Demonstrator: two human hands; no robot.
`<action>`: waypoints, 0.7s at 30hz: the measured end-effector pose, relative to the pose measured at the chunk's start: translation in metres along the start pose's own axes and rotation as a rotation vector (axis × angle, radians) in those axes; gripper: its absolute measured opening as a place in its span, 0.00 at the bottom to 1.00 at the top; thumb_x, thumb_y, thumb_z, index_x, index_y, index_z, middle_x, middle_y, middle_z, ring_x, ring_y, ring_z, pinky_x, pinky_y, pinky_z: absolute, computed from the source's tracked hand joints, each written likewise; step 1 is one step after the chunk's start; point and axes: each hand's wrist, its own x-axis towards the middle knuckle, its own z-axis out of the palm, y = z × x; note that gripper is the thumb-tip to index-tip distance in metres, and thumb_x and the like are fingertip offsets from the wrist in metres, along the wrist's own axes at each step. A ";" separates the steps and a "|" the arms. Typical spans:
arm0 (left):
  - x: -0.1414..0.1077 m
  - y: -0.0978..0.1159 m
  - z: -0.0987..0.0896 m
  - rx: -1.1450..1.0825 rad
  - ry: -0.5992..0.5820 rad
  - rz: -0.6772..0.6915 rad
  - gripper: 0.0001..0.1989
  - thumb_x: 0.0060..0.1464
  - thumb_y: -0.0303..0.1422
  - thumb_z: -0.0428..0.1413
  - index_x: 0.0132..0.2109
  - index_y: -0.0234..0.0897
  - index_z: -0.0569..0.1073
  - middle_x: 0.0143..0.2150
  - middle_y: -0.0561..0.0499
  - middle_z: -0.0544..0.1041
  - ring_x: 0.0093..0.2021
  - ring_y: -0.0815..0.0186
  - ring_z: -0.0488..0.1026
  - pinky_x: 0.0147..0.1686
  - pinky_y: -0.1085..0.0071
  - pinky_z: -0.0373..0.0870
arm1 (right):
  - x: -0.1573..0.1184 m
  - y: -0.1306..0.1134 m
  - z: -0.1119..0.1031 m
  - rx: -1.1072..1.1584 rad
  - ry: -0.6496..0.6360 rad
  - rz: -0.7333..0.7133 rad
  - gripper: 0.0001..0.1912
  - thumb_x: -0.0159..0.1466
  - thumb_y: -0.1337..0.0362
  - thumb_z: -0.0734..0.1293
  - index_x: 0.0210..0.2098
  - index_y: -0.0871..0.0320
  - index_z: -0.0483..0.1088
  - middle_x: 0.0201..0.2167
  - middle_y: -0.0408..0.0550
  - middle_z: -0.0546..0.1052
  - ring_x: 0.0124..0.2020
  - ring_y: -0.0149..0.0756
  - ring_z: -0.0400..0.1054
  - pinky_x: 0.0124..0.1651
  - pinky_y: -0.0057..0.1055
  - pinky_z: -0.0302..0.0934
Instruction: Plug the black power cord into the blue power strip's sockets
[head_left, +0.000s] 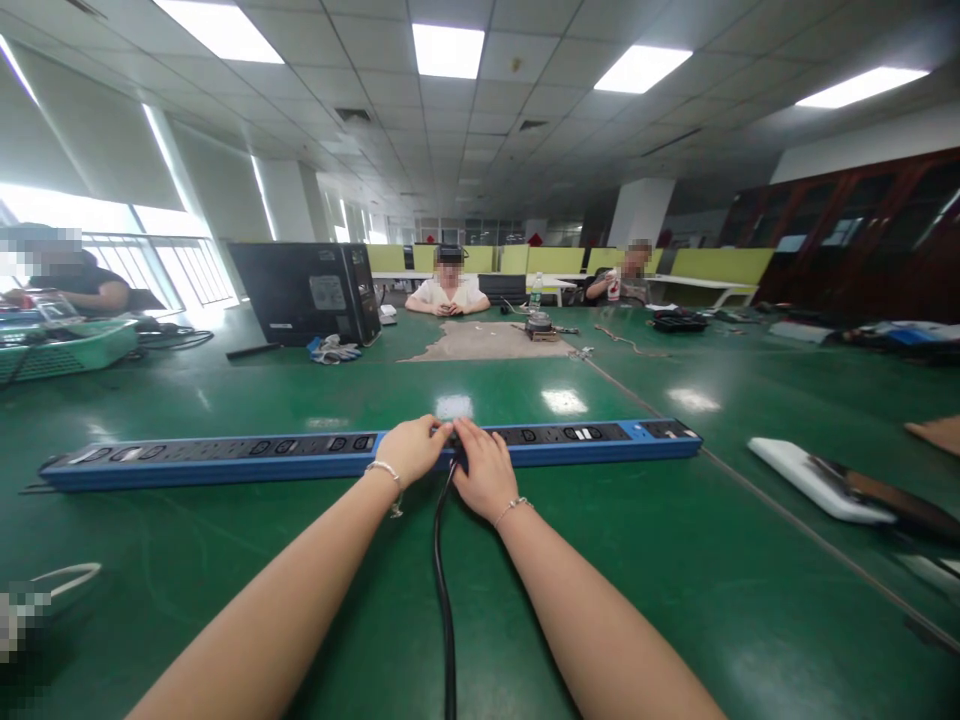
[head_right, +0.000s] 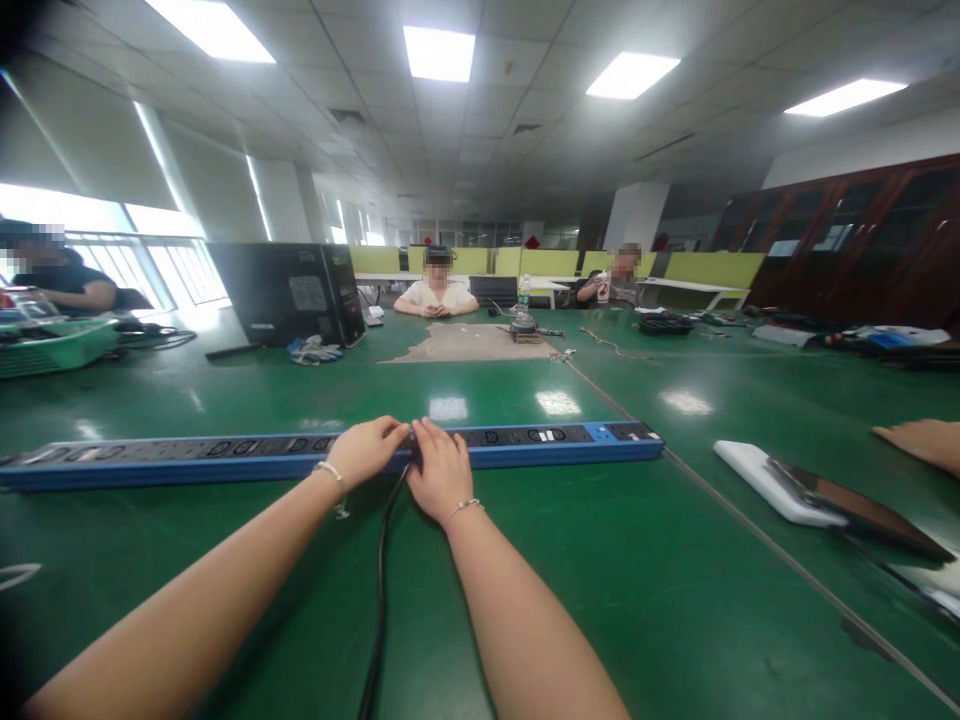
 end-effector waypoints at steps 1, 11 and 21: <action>-0.004 -0.009 0.001 0.005 0.049 0.013 0.23 0.59 0.44 0.37 0.47 0.38 0.72 0.47 0.45 0.76 0.49 0.61 0.71 0.51 0.65 0.63 | 0.002 -0.002 0.002 0.001 0.007 -0.011 0.28 0.61 0.63 0.59 0.61 0.57 0.55 0.61 0.51 0.61 0.60 0.35 0.55 0.62 0.40 0.46; -0.025 -0.039 0.040 0.156 0.251 0.068 0.22 0.60 0.41 0.39 0.56 0.42 0.66 0.60 0.48 0.67 0.60 0.59 0.61 0.58 0.56 0.54 | 0.019 -0.004 0.011 -0.064 0.111 -0.003 0.19 0.64 0.64 0.56 0.52 0.59 0.67 0.51 0.49 0.73 0.48 0.33 0.69 0.52 0.30 0.57; -0.025 -0.039 0.042 0.169 0.287 0.065 0.22 0.61 0.42 0.38 0.55 0.43 0.67 0.60 0.48 0.67 0.60 0.60 0.61 0.58 0.58 0.52 | 0.028 -0.007 0.012 -0.061 0.094 0.109 0.14 0.63 0.62 0.59 0.45 0.56 0.70 0.42 0.46 0.78 0.43 0.32 0.71 0.51 0.30 0.56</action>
